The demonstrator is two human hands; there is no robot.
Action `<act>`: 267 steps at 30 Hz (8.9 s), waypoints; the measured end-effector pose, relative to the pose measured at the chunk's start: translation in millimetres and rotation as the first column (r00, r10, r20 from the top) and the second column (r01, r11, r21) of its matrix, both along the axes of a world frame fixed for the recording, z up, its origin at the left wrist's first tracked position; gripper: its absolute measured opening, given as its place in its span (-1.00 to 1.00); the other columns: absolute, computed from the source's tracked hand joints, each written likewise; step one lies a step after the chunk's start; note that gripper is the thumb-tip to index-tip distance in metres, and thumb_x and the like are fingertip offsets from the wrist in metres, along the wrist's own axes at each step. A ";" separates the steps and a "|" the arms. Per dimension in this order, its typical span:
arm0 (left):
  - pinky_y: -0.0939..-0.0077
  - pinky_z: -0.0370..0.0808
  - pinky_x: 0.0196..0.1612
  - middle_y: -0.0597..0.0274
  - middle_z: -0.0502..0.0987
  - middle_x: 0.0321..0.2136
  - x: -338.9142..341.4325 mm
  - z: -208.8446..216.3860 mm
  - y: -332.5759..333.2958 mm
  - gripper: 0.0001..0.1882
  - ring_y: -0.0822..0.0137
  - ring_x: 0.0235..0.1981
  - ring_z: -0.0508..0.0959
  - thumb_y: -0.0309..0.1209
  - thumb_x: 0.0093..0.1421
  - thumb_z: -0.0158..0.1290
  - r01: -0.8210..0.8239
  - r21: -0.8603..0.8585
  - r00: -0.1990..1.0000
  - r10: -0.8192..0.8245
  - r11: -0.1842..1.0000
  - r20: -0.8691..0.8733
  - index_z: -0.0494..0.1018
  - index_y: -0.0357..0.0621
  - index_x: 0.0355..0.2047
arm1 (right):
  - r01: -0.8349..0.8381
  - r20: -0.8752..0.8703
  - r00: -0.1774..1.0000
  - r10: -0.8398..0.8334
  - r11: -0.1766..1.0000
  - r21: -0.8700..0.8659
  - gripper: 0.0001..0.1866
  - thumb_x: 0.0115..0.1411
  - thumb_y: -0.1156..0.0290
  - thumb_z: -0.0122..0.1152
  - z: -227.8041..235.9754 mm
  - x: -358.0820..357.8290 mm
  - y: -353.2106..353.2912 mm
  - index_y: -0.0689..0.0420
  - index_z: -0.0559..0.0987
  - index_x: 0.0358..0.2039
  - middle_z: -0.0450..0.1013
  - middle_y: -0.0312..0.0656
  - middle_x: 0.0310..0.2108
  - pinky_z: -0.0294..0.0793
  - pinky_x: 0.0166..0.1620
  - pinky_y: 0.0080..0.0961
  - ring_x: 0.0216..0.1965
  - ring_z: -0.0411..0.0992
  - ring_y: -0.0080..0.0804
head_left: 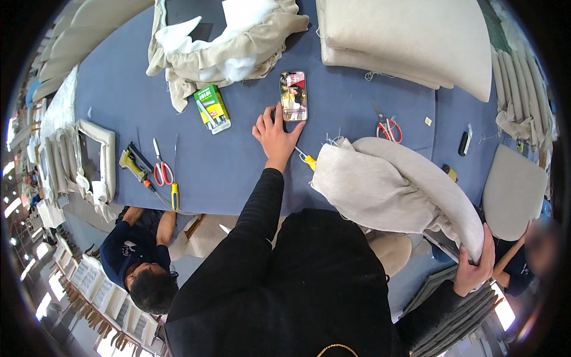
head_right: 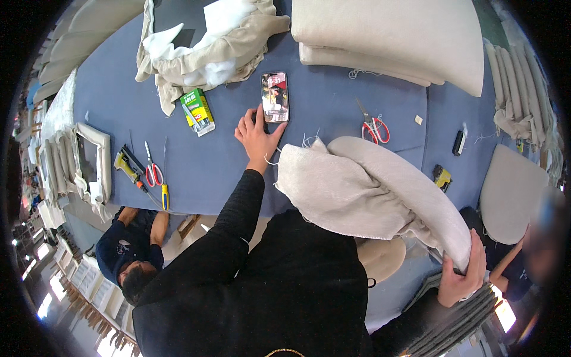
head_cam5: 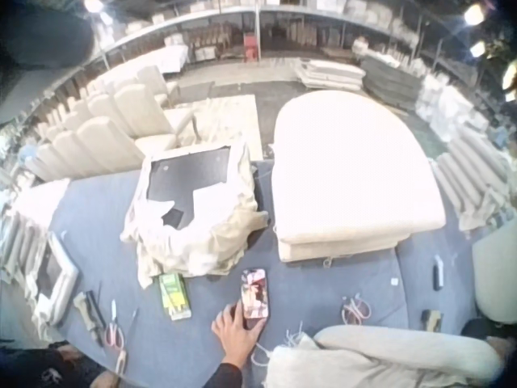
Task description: The person is upholstering a chair seat by attaching a white fabric cover to a foam cushion. They use a staple gun to secure the fabric to the underside of the seat frame, repeatedly pulling the material taut and adjusting its position. The person also uses a screwdriver to manipulate the fabric and a utility knife to trim excess material.
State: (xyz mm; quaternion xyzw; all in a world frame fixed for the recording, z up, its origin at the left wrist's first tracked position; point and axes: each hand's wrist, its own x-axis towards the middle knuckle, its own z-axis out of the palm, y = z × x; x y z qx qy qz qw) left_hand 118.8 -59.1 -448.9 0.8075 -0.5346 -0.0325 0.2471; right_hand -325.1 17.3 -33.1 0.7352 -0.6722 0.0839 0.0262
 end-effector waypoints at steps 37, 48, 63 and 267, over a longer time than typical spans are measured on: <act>-0.13 0.17 0.44 -0.05 0.43 0.35 15.0 25.1 -48.8 0.27 -0.12 0.39 0.37 0.25 -0.10 0.56 0.103 0.179 0.981 -0.071 0.978 -0.180 0.34 -0.18 0.49 | 0.054 -0.066 0.996 -0.056 0.998 -0.025 -0.28 0.00 0.46 0.45 -1.8 2.9 -2.5 0.18 0.67 0.27 0.67 -0.01 0.19 0.52 0.32 -0.12 0.19 0.63 0.08; -0.27 0.27 0.36 -0.07 0.45 0.33 21.7 2.7 -125.6 0.33 -0.20 0.36 0.39 0.36 -0.15 0.54 0.198 0.073 0.976 -0.190 0.977 -0.107 0.31 -0.08 0.51 | 0.039 -0.019 0.999 -0.041 0.997 -0.072 -0.23 -0.14 0.49 0.46 -3.4 5.8 -3.0 0.14 0.71 0.23 0.69 0.05 0.10 0.57 0.26 -0.13 0.11 0.66 0.08; -0.21 0.28 0.38 0.08 0.44 0.31 21.4 -4.9 -143.4 -0.02 -0.14 0.32 0.39 0.22 0.04 0.50 0.278 0.045 0.960 -0.276 0.960 -0.040 0.46 0.39 0.47 | 0.017 -0.014 1.000 -0.019 0.993 -0.118 -0.21 -0.24 0.49 0.48 1.5 12.2 -5.7 0.13 0.74 0.17 0.70 0.07 0.00 0.60 0.18 -0.15 0.03 0.68 0.11; 0.00 0.60 0.15 0.00 0.57 0.23 -252.6 393.6 31.9 -0.20 -0.20 0.20 0.60 -0.27 0.10 0.47 0.714 -0.102 0.674 -0.719 0.693 -0.167 0.37 -0.10 0.32 | -0.066 0.735 0.610 0.297 0.943 -0.327 -0.80 0.19 0.47 0.57 -48.1 -10.9 -28.5 0.16 0.71 -0.21 0.65 -0.21 -0.30 0.54 -0.25 -0.34 -0.28 0.62 -0.26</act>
